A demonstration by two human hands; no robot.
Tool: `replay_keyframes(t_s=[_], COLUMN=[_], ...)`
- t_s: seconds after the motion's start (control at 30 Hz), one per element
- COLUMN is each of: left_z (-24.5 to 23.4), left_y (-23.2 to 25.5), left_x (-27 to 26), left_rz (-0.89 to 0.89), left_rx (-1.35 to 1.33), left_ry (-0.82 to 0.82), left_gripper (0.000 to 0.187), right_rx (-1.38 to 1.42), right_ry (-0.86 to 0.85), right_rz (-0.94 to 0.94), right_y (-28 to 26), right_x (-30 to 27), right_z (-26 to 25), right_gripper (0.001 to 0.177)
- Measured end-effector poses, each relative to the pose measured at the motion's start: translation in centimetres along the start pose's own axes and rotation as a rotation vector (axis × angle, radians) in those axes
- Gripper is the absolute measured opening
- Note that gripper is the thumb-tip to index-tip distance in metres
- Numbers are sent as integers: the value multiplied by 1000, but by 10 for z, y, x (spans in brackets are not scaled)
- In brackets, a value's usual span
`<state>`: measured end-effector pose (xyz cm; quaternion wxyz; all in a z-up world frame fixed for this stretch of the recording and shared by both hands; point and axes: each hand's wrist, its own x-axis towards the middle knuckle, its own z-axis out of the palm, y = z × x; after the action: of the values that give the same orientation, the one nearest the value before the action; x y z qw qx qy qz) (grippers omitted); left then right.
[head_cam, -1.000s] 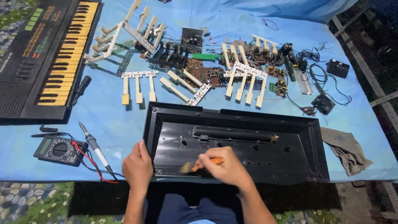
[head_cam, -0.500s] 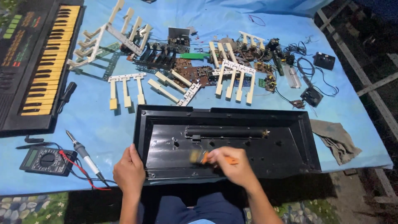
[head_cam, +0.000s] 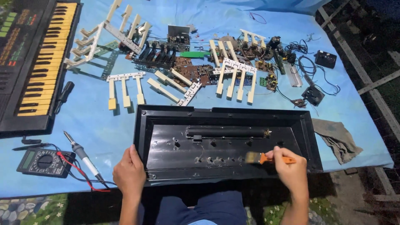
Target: The person cleans the inside of a black electronic device casing with a brush and then places several circuit boards and plastic components inside it.
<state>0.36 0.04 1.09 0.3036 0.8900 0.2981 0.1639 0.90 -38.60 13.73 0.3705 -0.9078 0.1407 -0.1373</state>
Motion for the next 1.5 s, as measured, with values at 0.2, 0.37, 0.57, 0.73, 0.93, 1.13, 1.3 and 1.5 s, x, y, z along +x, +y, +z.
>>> replay_keyframes(t_s=[0.2,0.37,0.57,0.73,0.93,1.13,1.3,1.5], left_z=[2,0,5,2,8,3,10,19], left_y=[-1,-3,-4,-3,-7,-4,-11,-27], left_x=[0,-2,-2,-2,-1,-1,0,-1], left_rz=[-10,-24,-18,4,-1,3,25,172], left_rx=[-43,-34,-9,-23,-5,-13,35,45], left_ry=[2,-9,-17,3,11,7,14,88], left_gripper=[42,44,45,43,42,42,41,38], right_rx=[391,219,321,328,-450,82,-122,-191], right_ry=[-258,-90,91,-85,442,138,423,166], right_rz=[-78,61,-80,40,-183,-15,-83,-135], right_y=[19,60,101,97,128,117,122,128], right_x=[-10,6,7,-1,6,3,21,49], right_z=[43,0,-19,-19,-83,-64,-100,-74], right_gripper=[29,24,24,29,13,21,26,33])
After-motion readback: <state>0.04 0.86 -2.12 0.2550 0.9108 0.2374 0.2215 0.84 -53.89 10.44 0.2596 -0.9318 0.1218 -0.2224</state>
